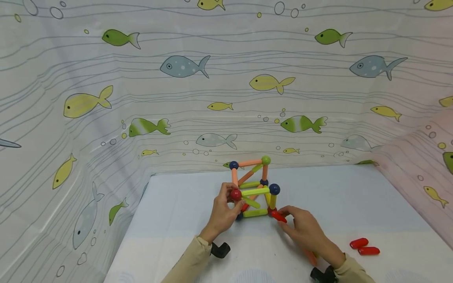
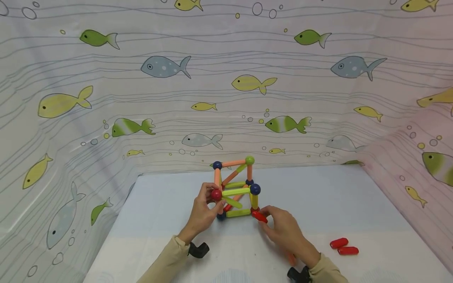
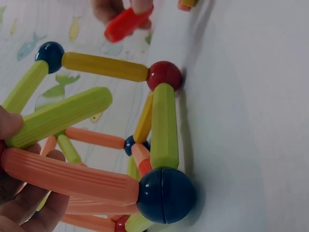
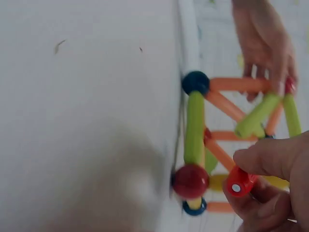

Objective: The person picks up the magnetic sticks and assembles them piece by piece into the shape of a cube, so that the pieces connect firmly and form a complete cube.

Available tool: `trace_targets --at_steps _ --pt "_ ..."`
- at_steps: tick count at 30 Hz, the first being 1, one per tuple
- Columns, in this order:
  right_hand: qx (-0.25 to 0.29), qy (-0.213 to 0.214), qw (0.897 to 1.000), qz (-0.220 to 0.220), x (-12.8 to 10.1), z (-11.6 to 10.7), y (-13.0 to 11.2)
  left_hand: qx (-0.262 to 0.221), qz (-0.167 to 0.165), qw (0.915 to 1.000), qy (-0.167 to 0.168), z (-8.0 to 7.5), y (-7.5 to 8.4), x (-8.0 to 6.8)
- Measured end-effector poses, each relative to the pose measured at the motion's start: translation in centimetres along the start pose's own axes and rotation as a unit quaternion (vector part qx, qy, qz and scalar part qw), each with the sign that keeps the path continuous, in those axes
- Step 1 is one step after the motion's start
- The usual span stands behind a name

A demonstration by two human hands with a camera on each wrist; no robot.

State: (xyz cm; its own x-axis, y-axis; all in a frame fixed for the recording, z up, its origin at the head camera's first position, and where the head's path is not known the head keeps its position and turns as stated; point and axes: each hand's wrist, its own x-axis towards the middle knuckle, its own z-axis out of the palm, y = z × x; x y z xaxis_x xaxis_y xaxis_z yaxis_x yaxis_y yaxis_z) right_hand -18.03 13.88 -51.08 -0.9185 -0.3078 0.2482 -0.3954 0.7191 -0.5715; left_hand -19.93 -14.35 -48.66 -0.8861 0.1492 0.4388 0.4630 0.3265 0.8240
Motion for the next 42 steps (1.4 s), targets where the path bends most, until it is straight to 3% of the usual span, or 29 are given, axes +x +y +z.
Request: trace_targets --at_steps 4,8,15,23,42 --pt "-0.061 0.051 0.996 -0.033 1.0 2.2 -1.4 0.000 0.003 1.0000 -0.002 0.0 -0.2 0.0" --pt "-0.081 0.061 0.995 -0.017 1.4 3.5 -2.3 -0.002 0.008 1.0000 -0.005 0.0 -0.3 0.0" --pt "-0.086 0.047 0.995 0.010 2.3 4.1 -3.5 0.000 0.009 1.0000 0.002 -0.1 -0.1 0.0" --pt "-0.070 0.063 0.995 0.011 2.7 4.3 -3.8 0.000 0.008 1.0000 -0.002 -0.1 -0.1 0.1" --pt "-0.097 0.116 0.986 -0.066 3.2 5.2 -4.7 -0.006 -0.002 1.0000 -0.006 -0.2 -0.1 0.0"
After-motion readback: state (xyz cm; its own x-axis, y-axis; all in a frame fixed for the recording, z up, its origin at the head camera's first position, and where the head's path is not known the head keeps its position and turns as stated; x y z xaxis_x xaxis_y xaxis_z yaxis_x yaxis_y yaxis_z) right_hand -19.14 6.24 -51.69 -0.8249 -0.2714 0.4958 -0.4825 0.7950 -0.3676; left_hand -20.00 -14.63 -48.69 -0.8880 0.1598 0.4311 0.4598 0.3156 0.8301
